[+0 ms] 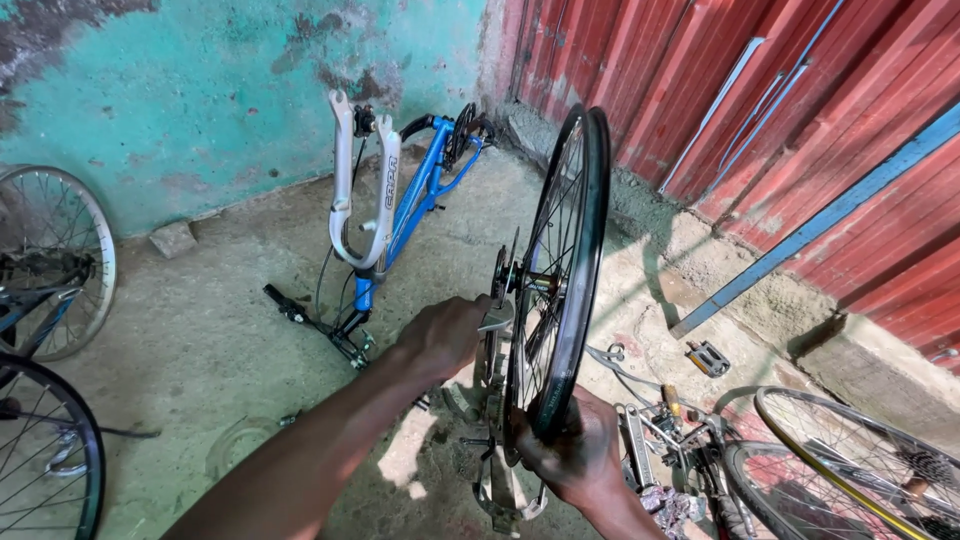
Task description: Tightening the hub or axle of a bicycle wheel using a wrench
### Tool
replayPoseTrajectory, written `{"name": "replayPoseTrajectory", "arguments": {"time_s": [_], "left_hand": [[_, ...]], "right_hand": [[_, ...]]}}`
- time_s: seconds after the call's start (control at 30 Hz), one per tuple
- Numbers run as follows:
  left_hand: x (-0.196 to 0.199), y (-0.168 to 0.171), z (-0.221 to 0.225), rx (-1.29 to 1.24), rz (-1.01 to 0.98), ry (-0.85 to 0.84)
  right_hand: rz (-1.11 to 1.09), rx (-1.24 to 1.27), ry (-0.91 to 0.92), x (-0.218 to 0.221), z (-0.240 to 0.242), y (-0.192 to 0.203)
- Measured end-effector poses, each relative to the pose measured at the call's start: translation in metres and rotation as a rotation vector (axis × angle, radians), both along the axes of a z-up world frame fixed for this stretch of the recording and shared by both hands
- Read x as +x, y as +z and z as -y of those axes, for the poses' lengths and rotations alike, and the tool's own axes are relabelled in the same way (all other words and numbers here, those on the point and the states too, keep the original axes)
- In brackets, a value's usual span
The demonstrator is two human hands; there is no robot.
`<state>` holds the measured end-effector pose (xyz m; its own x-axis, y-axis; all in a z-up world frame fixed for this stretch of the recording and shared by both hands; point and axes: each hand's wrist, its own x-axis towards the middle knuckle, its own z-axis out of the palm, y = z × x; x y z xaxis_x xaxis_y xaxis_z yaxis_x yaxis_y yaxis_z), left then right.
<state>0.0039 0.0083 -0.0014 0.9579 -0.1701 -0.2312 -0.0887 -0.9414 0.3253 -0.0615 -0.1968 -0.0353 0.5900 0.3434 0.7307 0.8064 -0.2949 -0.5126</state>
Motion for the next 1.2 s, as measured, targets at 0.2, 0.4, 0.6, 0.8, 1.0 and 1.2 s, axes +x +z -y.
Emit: {"name": "replayPoseTrajectory", "arguments": {"time_s": [0.2, 0.4, 0.6, 0.8, 1.0, 1.2], "left_hand": [[0.002, -0.005, -0.007, -0.171, -0.012, -0.048], [0.010, -0.065, 0.004, -0.458, -0.068, 0.214], [-0.011, -0.045, 0.005, -0.271, 0.374, -0.126], [-0.046, -0.010, 0.013, -0.287, -0.102, 0.237], [-0.036, -0.063, 0.001, -0.597, 0.237, 0.279], [-0.028, -0.023, -0.010, -0.421, -0.082, 0.295]], "right_hand": [[0.051, -0.060, -0.058, 0.006, 0.003, -0.020], [-0.110, -0.062, 0.001, 0.004, 0.012, -0.028], [-0.620, 0.515, -0.054, 0.020, 0.021, -0.038], [-0.985, 0.181, -0.354, 0.031, 0.004, -0.019], [-1.111, 0.309, -0.251, 0.034, 0.004, -0.006], [-1.275, 0.457, -0.166, 0.036, 0.025, 0.015]]}}
